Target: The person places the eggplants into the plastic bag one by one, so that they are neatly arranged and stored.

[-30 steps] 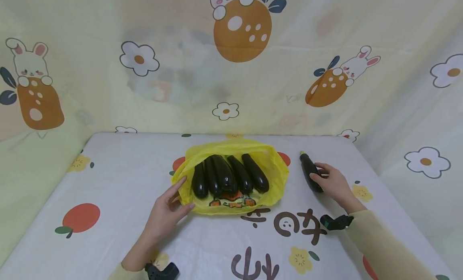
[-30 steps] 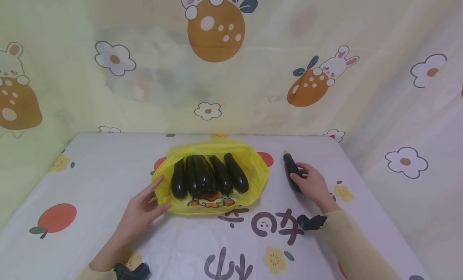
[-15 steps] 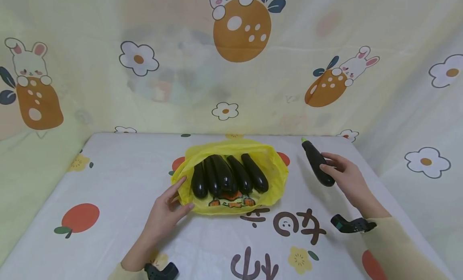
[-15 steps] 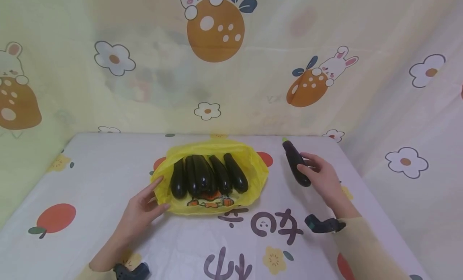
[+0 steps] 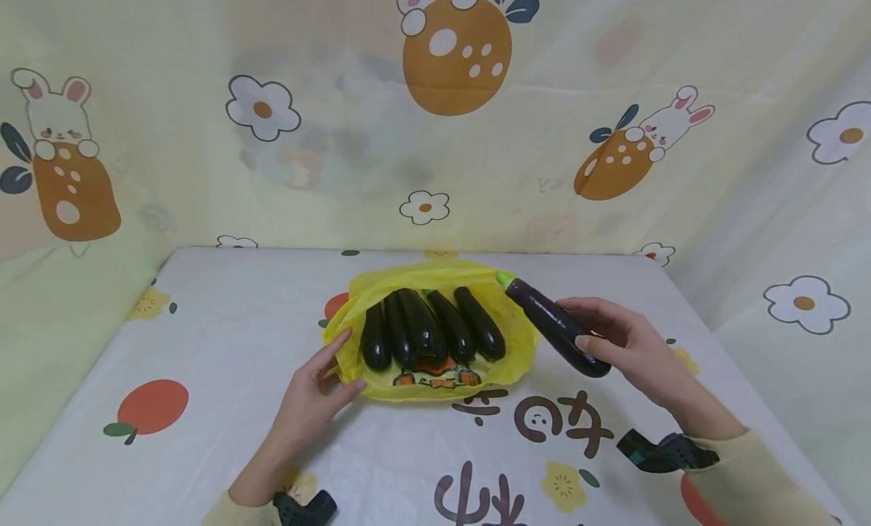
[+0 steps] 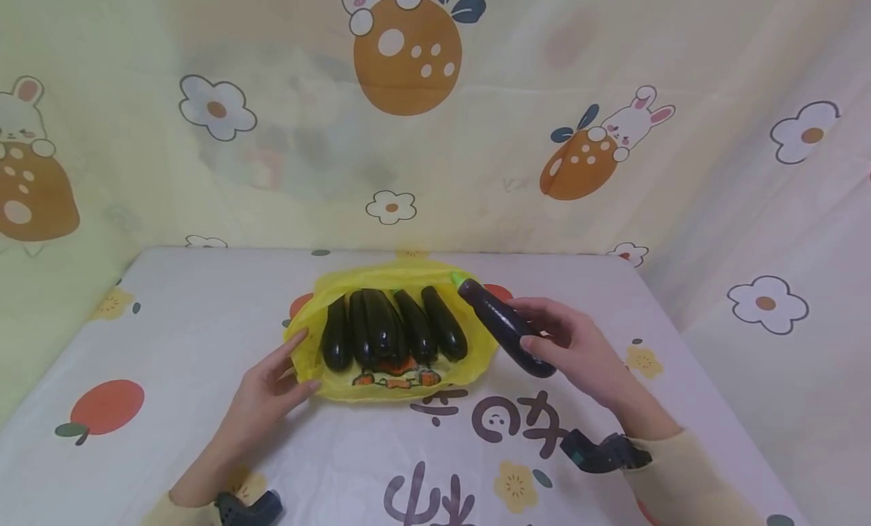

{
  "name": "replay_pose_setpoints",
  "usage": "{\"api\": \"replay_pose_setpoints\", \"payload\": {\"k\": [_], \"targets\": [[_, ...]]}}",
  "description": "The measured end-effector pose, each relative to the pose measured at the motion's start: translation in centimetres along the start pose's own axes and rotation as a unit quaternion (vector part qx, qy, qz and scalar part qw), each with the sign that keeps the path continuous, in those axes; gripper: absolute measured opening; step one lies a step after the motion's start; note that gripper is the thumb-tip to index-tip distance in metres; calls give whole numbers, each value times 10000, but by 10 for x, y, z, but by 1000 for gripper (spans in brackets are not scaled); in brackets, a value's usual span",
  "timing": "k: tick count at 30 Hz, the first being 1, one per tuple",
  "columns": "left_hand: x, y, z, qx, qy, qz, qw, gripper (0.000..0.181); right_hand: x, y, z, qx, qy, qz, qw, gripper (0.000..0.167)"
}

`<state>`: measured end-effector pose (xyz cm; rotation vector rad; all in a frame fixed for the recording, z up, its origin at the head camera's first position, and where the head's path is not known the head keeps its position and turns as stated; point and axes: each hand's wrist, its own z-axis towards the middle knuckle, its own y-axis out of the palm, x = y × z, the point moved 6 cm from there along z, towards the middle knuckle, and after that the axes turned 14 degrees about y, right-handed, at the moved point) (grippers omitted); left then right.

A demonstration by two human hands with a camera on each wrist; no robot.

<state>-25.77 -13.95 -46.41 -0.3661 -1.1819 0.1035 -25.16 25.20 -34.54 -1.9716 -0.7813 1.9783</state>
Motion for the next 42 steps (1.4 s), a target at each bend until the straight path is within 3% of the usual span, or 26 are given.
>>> {"api": "replay_pose_setpoints", "payload": {"k": [5,11,20,29,42], "targets": [[-1,0,1,-24,-40,12,10000,77,-7,23,3,-533,-109,34,9985,40],[-1,0,1,-9,92,-14,10000,77,-5,51,21,-736,221,-388,9963,42],[-2,1,0,30,192,-55,9998,78,-14,91,57,-103,681,-1167,9908,43],[-2,1,0,28,171,-85,9998,77,-10,111,83,797,812,-2026,9726,49],[-2,-1,0,44,121,-48,9999,77,-13,117,96,1028,1051,-2345,9609,50]]}}
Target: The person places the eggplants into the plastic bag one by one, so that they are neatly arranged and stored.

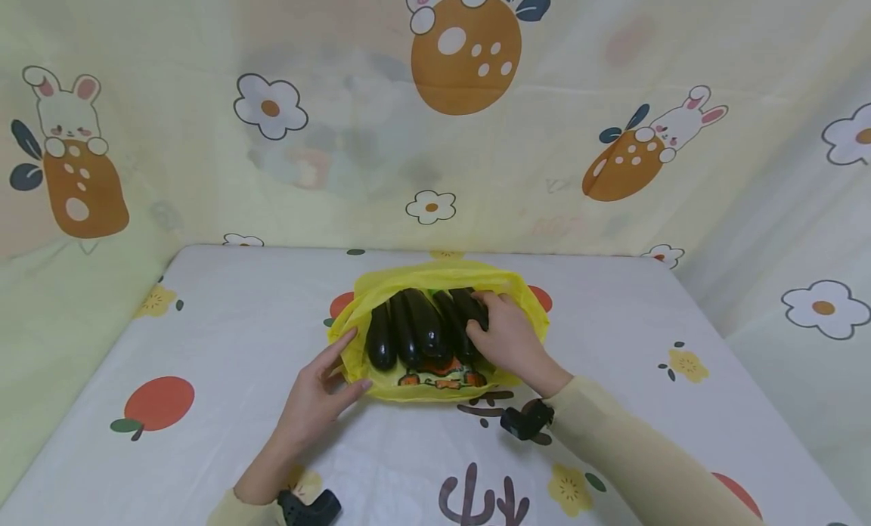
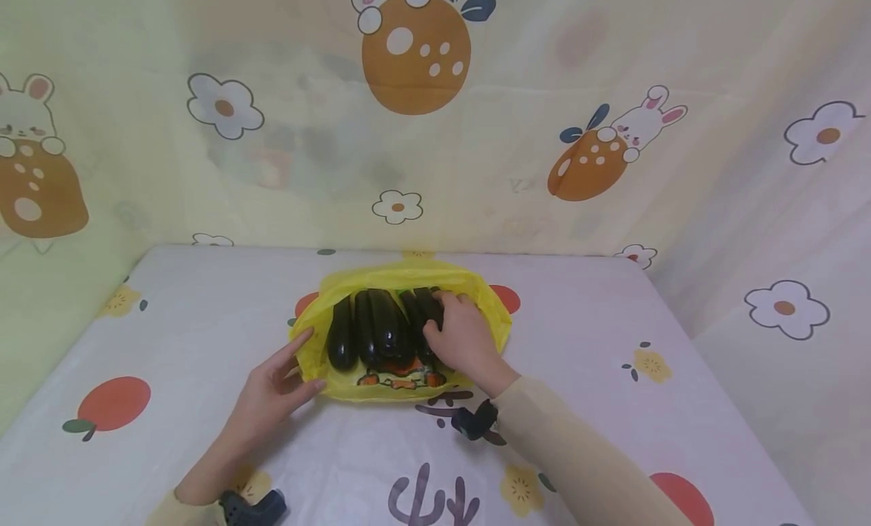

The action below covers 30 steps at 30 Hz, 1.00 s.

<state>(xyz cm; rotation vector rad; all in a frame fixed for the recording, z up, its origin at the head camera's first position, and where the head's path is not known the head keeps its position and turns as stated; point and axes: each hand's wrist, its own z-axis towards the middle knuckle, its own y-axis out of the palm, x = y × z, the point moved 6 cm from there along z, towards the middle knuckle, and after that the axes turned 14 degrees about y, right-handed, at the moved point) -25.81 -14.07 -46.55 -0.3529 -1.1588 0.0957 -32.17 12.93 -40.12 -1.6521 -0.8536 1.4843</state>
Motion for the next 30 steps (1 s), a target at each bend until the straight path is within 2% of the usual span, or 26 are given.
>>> {"api": "replay_pose_setpoints", "payload": {"k": [7,20,24,30], "targets": [[1,-1,0,16,-69,18,10000,77,1,-1,2,-113,188,-37,9998,53],[1,1,0,9,-90,-14,10000,77,5,0,3,-143,290,-207,9993,55],[2,0,1,15,-102,2,9999,78,2,-3,0,-144,225,-177,9995,56],[3,0,1,7,-70,26,10000,78,-3,-12,-11,-118,-139,-29,9998,55]]}}
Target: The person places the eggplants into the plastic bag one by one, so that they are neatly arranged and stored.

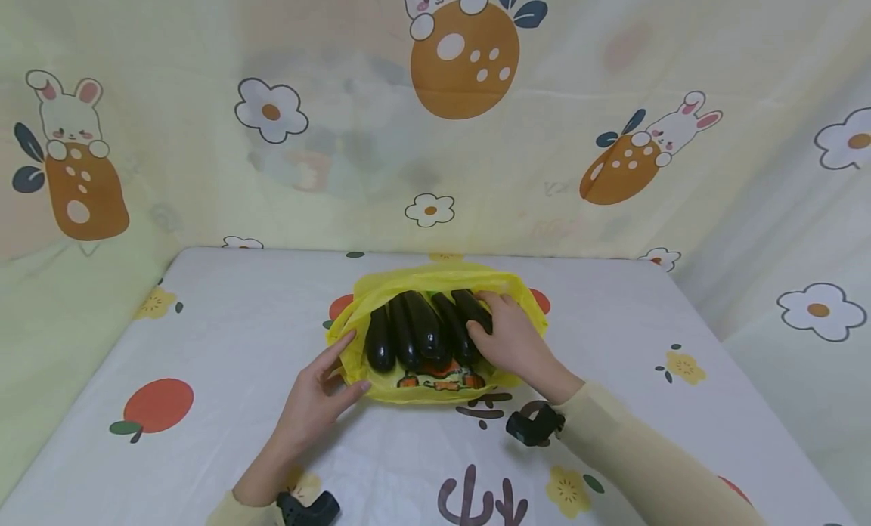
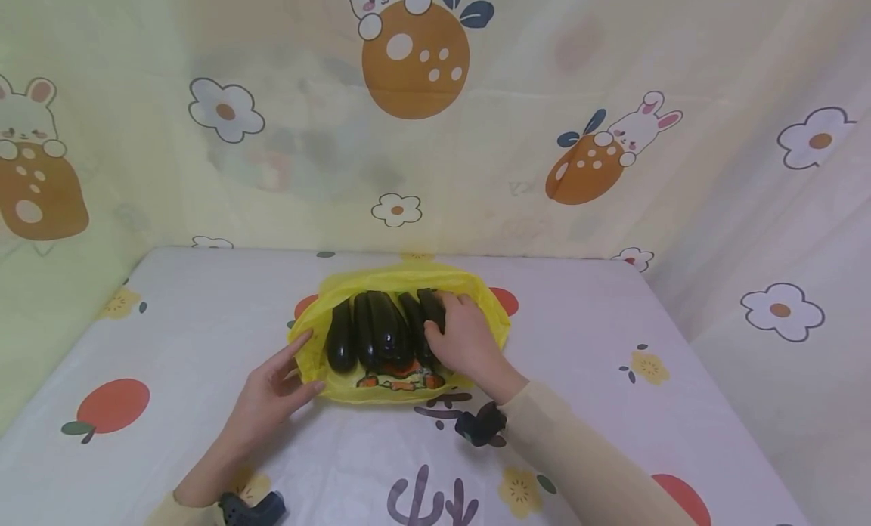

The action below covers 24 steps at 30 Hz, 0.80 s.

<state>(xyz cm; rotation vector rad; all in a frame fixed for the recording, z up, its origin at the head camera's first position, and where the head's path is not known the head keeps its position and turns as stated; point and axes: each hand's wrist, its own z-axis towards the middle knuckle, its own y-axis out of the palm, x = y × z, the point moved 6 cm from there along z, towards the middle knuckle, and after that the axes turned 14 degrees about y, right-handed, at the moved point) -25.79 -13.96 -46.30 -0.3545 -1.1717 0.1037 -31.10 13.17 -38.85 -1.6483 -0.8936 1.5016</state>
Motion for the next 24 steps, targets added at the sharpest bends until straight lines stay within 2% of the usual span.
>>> {"api": "replay_pose_setpoints", "payload": {"k": [6,11,21,24], "targets": [[1,1,1,2,27,-11,10000,78,0,-18,-18,10,-587,586,9966,50],[1,0,1,5,24,-32,10000,78,11,-35,-31,-190,-835,1413,9863,44],[1,0,2,1,-88,-6,10000,77,60,-64,-40,-575,-1314,2349,9614,32],[1,0,2,10,-85,-27,10000,77,79,-73,-39,-565,-1294,2445,9593,31]]}}
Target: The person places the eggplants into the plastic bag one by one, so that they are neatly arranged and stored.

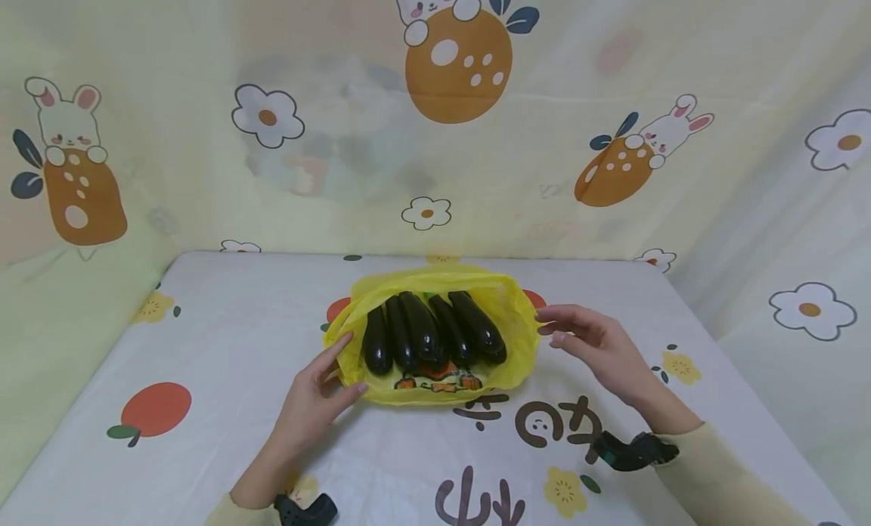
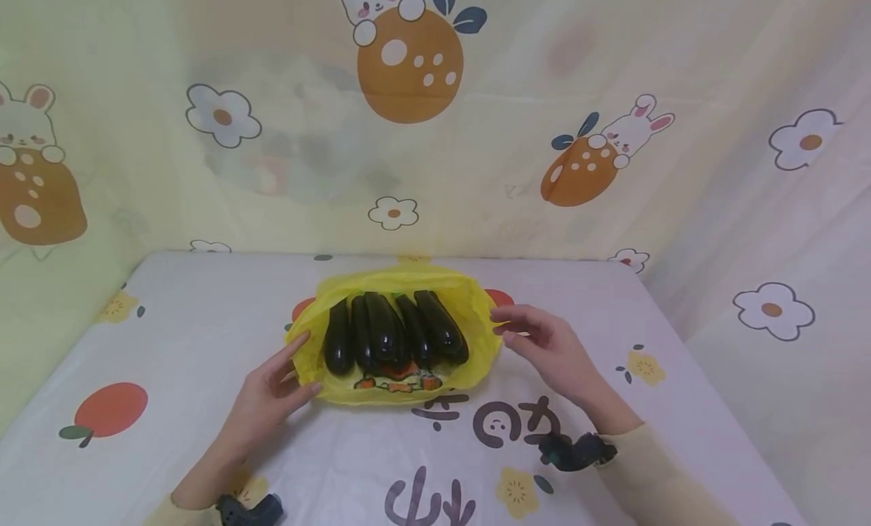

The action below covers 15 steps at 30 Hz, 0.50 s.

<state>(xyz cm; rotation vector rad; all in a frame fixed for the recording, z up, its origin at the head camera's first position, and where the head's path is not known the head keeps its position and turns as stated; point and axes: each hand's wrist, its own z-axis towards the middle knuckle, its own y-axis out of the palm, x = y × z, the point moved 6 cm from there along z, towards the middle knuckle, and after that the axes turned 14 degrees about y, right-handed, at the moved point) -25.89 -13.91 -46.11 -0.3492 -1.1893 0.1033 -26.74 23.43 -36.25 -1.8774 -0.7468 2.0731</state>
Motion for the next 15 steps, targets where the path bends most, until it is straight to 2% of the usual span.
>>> {"api": "replay_pose_setpoints", "payload": {"k": [8,11,15], "targets": [[-1,-2,-1,32,57,1,10000,76,44,-39,-3,-31,504,-33,9987,33],[-2,-2,-1,23,83,-8,10000,76,57,-47,-4,-47,705,-159,9974,34],[-2,-3,0,-37,78,61,9999,76,61,-49,-5,-72,833,-245,9962,34]]}}
